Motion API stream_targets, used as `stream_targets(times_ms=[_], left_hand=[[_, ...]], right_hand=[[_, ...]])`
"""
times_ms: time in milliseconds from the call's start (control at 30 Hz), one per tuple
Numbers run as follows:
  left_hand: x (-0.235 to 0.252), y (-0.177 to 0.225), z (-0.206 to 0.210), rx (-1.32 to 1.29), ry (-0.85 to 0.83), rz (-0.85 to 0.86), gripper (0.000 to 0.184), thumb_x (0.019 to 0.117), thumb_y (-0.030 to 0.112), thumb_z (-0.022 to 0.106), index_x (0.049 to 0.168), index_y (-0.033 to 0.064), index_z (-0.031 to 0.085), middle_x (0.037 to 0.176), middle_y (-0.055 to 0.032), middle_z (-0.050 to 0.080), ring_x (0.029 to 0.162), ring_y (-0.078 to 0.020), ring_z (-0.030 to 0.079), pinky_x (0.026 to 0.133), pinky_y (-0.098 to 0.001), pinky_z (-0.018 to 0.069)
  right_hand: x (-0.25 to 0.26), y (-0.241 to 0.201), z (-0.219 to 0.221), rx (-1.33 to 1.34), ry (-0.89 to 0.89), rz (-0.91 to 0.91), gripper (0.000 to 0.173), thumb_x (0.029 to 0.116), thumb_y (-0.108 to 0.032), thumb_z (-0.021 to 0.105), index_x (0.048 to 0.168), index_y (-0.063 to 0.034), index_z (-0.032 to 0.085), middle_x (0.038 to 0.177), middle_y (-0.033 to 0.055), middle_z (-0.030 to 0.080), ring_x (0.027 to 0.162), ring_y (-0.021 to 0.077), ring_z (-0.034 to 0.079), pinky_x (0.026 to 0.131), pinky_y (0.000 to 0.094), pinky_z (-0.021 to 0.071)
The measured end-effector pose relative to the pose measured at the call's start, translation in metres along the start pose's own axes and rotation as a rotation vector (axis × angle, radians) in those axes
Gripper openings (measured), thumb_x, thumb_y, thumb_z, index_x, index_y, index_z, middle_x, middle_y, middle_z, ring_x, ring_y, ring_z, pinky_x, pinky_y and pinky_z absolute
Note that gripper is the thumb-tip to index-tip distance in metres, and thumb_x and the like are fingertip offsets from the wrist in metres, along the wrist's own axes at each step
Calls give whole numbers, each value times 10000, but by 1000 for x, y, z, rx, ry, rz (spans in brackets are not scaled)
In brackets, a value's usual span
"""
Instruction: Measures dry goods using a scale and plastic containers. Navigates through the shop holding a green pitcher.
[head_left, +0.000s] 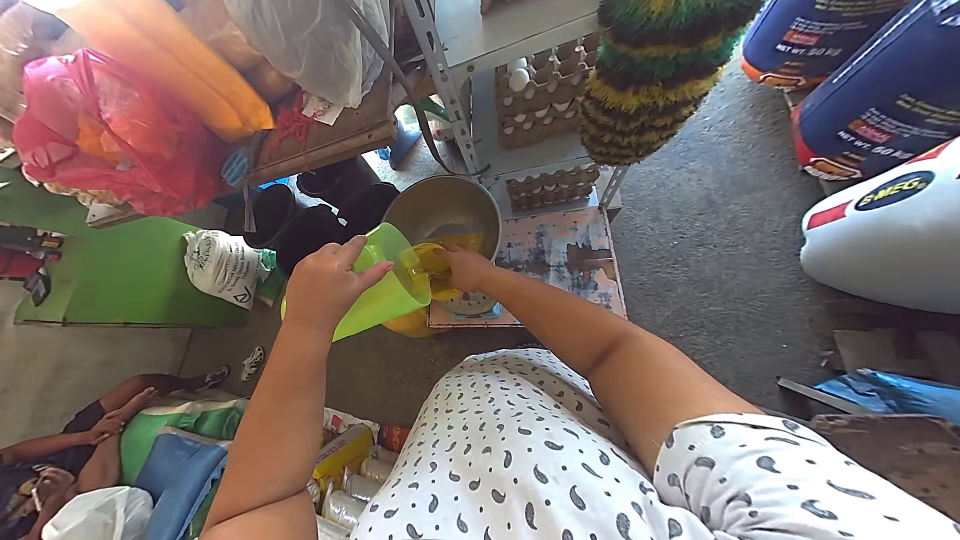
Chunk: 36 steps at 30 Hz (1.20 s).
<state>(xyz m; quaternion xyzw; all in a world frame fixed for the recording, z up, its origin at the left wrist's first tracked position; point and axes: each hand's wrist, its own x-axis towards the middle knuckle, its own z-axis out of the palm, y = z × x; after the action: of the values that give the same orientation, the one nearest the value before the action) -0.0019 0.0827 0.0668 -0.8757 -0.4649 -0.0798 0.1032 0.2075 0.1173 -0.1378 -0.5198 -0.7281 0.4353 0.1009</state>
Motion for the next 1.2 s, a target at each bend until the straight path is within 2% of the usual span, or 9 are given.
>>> stream_targets(times_ms=[433, 733, 1200], left_hand=[[1, 5, 0, 27, 8, 18, 598, 957, 551, 634, 1192, 11, 738, 823, -194, 706, 735, -359, 709, 637, -514, 567], [2, 8, -1, 38, 10, 31, 595, 954, 551, 642, 1185, 12, 739, 814, -193, 704, 729, -355, 711, 629, -516, 569], [3, 11, 1, 61, 17, 34, 593, 958, 547, 636, 1195, 13, 738, 806, -193, 700, 715, -361, 706, 620, -511, 567]], right_hand=[[-4, 0, 2, 5, -1, 11, 751, 906, 1, 667, 1595, -109, 388, 1691, 153, 276, 1469, 393, 424, 1139, 608, 414], [-8, 1, 3, 10, 7, 3, 721, 925, -47, 686, 1585, -119, 406, 1682, 174, 286, 1486, 395, 397, 1152, 615, 396], [-7, 2, 4, -2, 0, 31, 761, 896, -27, 692, 1591, -148, 406, 1678, 160, 299, 1455, 403, 437, 1122, 618, 427]])
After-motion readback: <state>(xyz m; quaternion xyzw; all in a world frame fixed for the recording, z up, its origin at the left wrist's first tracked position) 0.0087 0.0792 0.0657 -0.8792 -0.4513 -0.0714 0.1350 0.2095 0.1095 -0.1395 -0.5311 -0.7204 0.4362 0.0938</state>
